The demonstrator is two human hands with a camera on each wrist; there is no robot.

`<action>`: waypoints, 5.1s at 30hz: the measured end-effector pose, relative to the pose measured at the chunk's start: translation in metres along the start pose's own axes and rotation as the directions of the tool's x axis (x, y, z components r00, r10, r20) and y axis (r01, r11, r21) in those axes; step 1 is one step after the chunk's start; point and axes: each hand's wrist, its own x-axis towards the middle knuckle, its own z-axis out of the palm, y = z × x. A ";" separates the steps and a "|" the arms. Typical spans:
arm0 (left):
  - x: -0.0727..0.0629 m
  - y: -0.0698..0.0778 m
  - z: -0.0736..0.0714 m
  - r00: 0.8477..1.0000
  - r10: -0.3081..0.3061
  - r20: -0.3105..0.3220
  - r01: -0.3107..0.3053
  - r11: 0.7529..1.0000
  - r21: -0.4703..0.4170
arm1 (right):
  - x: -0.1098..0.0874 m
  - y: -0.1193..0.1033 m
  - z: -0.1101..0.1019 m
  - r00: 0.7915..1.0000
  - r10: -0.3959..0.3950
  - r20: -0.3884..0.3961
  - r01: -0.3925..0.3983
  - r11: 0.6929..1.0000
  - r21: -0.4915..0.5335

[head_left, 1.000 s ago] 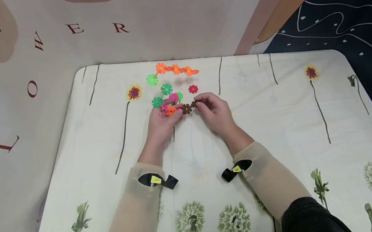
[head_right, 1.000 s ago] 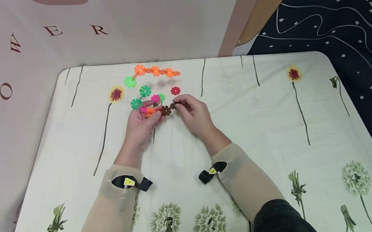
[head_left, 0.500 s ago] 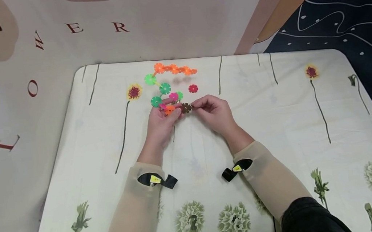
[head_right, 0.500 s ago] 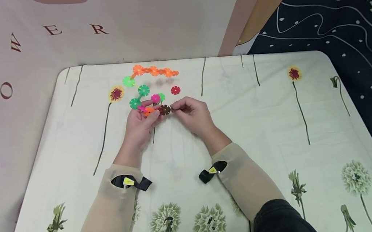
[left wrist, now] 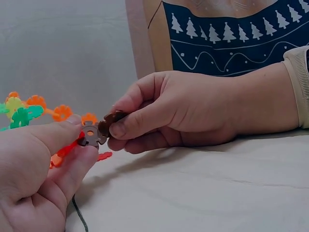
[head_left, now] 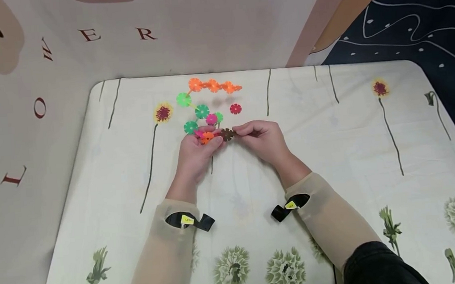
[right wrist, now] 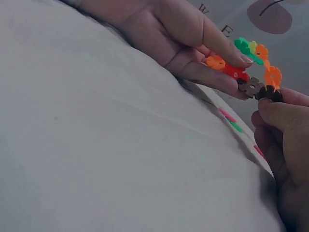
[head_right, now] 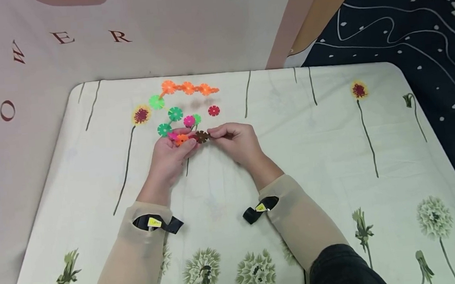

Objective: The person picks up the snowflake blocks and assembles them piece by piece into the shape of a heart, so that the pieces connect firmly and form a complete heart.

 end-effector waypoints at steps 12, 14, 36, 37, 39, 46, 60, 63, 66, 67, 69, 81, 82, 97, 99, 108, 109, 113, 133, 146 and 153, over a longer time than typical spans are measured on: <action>-0.001 0.000 0.000 1.000 -0.016 0.010 0.016 1.000 0.000 | 0.000 0.002 -0.001 0.998 0.029 0.061 -0.027 0.999 -0.039; -0.001 -0.001 0.001 1.000 -0.002 0.009 0.002 1.000 -0.009 | 0.000 0.004 0.001 0.999 0.003 0.051 0.000 0.999 -0.054; 0.000 0.000 0.002 0.999 0.040 -0.031 -0.042 0.997 -0.070 | 0.012 -0.002 0.004 0.929 0.237 0.284 0.084 0.613 -0.786; 0.000 0.000 0.002 0.999 0.039 -0.030 -0.041 0.997 -0.070 | 0.012 -0.002 0.004 0.934 0.222 0.280 0.089 0.614 -0.784; 0.001 -0.001 0.002 0.999 0.040 -0.030 -0.042 0.997 -0.072 | 0.011 -0.001 0.004 0.946 0.199 0.255 0.080 0.621 -0.780; 0.000 -0.001 0.003 0.998 0.049 -0.025 -0.051 0.995 -0.084 | 0.009 -0.001 0.003 0.977 0.159 0.142 -0.003 0.676 -0.737; 0.001 -0.001 0.004 0.999 0.028 -0.046 -0.031 0.998 -0.053 | 0.012 -0.001 0.003 0.988 0.097 0.123 0.010 0.742 -0.670; 0.000 -0.001 0.005 0.998 0.028 -0.051 -0.031 0.998 -0.052 | 0.012 -0.001 0.004 0.988 0.117 0.104 -0.024 0.773 -0.635; 0.000 -0.001 0.004 0.998 0.026 -0.055 -0.030 0.997 -0.064 | 0.010 -0.001 0.004 0.992 0.108 0.071 -0.049 0.824 -0.565; 0.000 -0.001 0.005 0.998 0.026 -0.057 -0.030 0.997 -0.069 | 0.009 -0.001 0.004 0.994 0.100 0.054 -0.056 0.847 -0.529; 0.001 -0.002 0.005 0.998 0.027 -0.059 -0.032 0.996 -0.082 | 0.008 0.000 0.004 0.996 0.083 0.006 -0.072 0.892 -0.447; 0.001 -0.002 0.004 0.997 0.044 -0.068 -0.052 0.993 -0.110 | 0.007 0.002 0.002 0.991 0.081 -0.109 -0.092 0.991 -0.099; 0.001 -0.002 0.004 0.997 0.044 -0.068 -0.051 0.993 -0.111 | 0.007 0.001 0.002 0.991 0.084 -0.105 -0.095 0.990 -0.103; 0.001 -0.001 0.005 0.997 0.060 -0.050 -0.066 0.989 -0.130 | 0.007 -0.002 0.004 0.994 0.078 -0.076 -0.086 0.990 -0.114; 0.001 -0.002 0.006 0.997 0.061 -0.048 -0.067 0.989 -0.129 | 0.006 -0.002 0.004 0.995 0.073 -0.071 -0.081 0.990 -0.117; 0.001 -0.002 0.004 0.998 0.051 -0.042 -0.053 0.997 -0.059 | 0.006 -0.002 0.001 0.994 0.076 -0.083 -0.084 0.991 -0.100; 0.001 -0.001 0.004 0.998 0.049 -0.042 -0.051 0.998 -0.047 | 0.006 -0.002 0.000 0.993 0.082 -0.084 -0.090 0.991 -0.099; 0.001 -0.001 0.003 0.998 0.042 -0.046 -0.043 0.999 -0.020 | 0.006 -0.003 0.000 0.992 0.094 -0.083 -0.102 0.991 -0.092; 0.002 0.001 0.001 0.993 0.050 -0.108 -0.076 0.966 -0.249 | 0.011 -0.004 0.005 0.985 0.168 0.035 -0.130 0.865 -0.484; 0.002 0.010 -0.003 0.983 0.064 -0.172 -0.130 0.906 -0.404 | 0.011 -0.013 0.006 0.962 0.190 0.196 -0.032 0.792 -0.610; 0.002 0.009 -0.006 0.975 0.100 -0.199 -0.174 0.901 -0.397 | 0.026 -0.020 0.011 0.933 0.298 0.204 -0.108 0.769 -0.630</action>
